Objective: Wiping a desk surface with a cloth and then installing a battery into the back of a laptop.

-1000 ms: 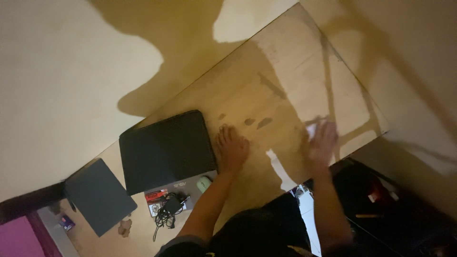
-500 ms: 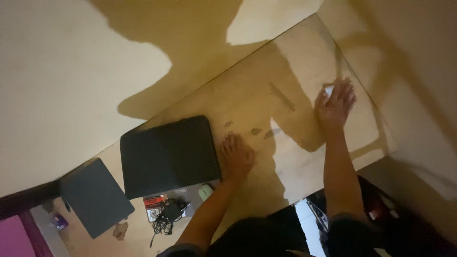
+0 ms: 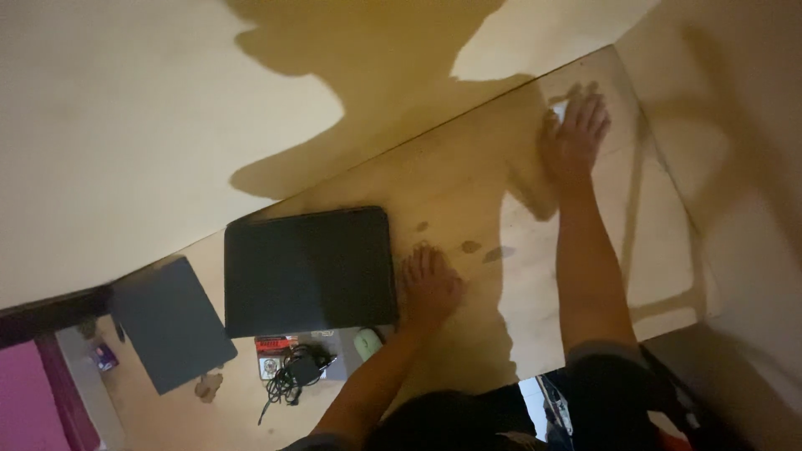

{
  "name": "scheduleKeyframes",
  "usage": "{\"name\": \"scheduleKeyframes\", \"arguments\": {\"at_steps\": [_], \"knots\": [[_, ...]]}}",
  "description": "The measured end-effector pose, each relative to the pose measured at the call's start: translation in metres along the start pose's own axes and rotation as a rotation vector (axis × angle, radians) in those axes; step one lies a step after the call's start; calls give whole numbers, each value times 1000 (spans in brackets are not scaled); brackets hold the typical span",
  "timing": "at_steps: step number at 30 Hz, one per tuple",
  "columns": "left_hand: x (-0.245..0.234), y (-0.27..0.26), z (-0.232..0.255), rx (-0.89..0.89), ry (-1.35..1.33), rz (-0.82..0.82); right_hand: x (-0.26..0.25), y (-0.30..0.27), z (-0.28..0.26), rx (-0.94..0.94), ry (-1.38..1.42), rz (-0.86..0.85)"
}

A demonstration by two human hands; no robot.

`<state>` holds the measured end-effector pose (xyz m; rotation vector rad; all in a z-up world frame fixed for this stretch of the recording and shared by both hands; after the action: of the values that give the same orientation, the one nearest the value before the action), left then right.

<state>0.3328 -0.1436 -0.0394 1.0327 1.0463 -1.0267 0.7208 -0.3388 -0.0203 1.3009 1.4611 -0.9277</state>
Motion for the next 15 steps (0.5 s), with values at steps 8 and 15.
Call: {"name": "scheduleKeyframes", "arguments": {"at_steps": [8, 15], "knots": [[-19, 7, 3, -8, 27, -43, 36, -54, -153, -214, 201, 27], [-31, 9, 7, 2, 41, 41, 71, -150, -179, -536, 15, 51]]}}
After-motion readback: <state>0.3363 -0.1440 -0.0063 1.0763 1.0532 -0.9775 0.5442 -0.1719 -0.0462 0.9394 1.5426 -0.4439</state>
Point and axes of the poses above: each hand's wrist, its own y-axis towards the middle knuckle, its own x-axis out of the palm, z = x × y, the point moved 4 cm from there along y, towards the middle knuckle, and after that the axes turned 4 degrees about -z, right-handed, at the moved point
